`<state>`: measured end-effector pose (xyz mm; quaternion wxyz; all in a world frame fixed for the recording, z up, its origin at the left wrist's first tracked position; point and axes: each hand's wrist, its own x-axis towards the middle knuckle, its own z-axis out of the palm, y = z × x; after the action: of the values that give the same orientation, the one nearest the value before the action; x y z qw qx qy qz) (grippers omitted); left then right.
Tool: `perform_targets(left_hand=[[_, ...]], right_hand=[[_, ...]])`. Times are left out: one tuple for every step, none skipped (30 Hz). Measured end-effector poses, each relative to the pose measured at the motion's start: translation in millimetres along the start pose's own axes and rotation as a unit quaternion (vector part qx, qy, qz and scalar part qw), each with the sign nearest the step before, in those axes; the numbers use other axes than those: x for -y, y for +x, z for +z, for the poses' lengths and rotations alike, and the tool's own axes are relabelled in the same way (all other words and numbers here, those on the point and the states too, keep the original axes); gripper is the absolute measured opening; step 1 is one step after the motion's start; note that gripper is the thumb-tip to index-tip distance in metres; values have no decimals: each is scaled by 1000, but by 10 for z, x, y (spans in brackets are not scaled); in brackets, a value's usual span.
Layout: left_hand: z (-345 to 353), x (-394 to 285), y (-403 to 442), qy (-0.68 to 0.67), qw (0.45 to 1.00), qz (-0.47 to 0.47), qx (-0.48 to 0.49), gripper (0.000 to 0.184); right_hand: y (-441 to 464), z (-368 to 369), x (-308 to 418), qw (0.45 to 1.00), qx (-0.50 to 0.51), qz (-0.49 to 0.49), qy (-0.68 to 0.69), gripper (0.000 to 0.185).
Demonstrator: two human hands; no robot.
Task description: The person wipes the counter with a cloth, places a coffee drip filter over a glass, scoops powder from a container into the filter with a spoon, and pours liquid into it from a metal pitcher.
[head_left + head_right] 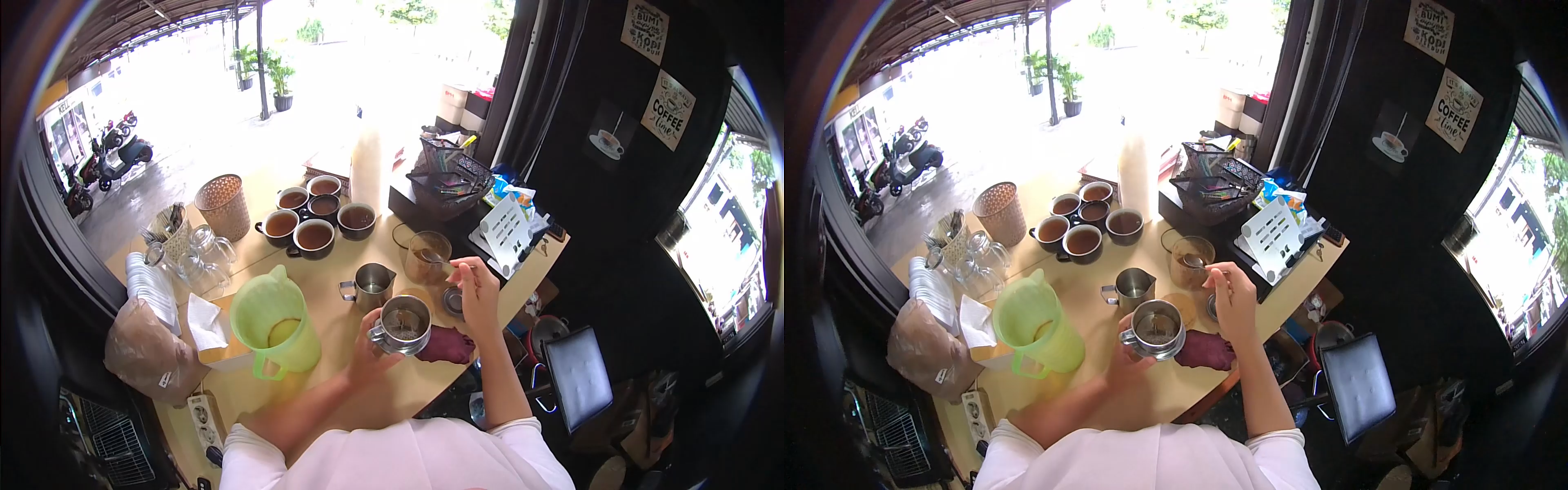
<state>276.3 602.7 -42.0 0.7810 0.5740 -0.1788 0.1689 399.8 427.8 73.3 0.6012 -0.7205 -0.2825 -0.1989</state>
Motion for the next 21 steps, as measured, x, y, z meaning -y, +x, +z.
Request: perform_targets(left_hand=[[-7,9,3,7,1000,2,2,90],[-8,6,-4,14,1000,-2,1,90],[-2,-16,-2,21,1000,-5,0,90],[3,-34,-3,27,1000,-8,-2,90],[3,-40,-5,23,1000,-11,-3,90],[4,-43,-13,20,1000,-15,-5,90],[7,-49,-18,16,1000,-18,-7,90],[12,-68,-16,24,1000,-13,-3,90],[15,-94,-4,32,999,-7,1,90],[15,-106,3,40,999,-1,6,90],[16,-96,2,32,999,1,1,89],[22,-82,-6,23,1000,2,-3,89],[29,-72,-18,13,1000,2,-7,89],[31,-72,-21,22,1000,3,-4,89],[24,-74,-10,30,1000,6,0,89],[21,-76,-9,39,999,7,3,89],[23,-71,-7,29,1000,8,1,89],[27,-63,-5,20,1000,8,0,88],[28,-55,-8,10,1000,8,-1,88],[22,-48,-9,16,1000,9,1,88],[13,-41,-10,23,1000,11,3,88]], right_hand=[[40,23,-18,1000,2,6,-13,20],[65,34,-75,999,5,21,-32,20],[99,50,-152,998,9,34,-50,21],[124,61,-208,996,12,47,-68,22],[139,67,-249,996,16,52,-72,23],[149,72,-273,995,21,58,-75,23],[155,77,-292,995,25,64,-78,24],[157,83,-308,995,23,60,-78,24],[160,90,-322,995,20,55,-79,24],[163,96,-330,995,17,51,-79,24],[169,97,-327,995,17,53,-80,24],[172,93,-318,995,17,57,-80,24],[170,86,-315,995,17,62,-81,25],[167,80,-328,995,16,58,-84,25],[175,78,-348,995,15,53,-86,25],[175,78,-359,995,14,49,-89,25],[179,79,-361,995,14,48,-92,25],[181,82,-360,994,13,47,-95,25],[175,83,-360,994,13,47,-98,25],[174,83,-359,994,13,50,-98,25],[172,82,-357,994,13,53,-99,24]])
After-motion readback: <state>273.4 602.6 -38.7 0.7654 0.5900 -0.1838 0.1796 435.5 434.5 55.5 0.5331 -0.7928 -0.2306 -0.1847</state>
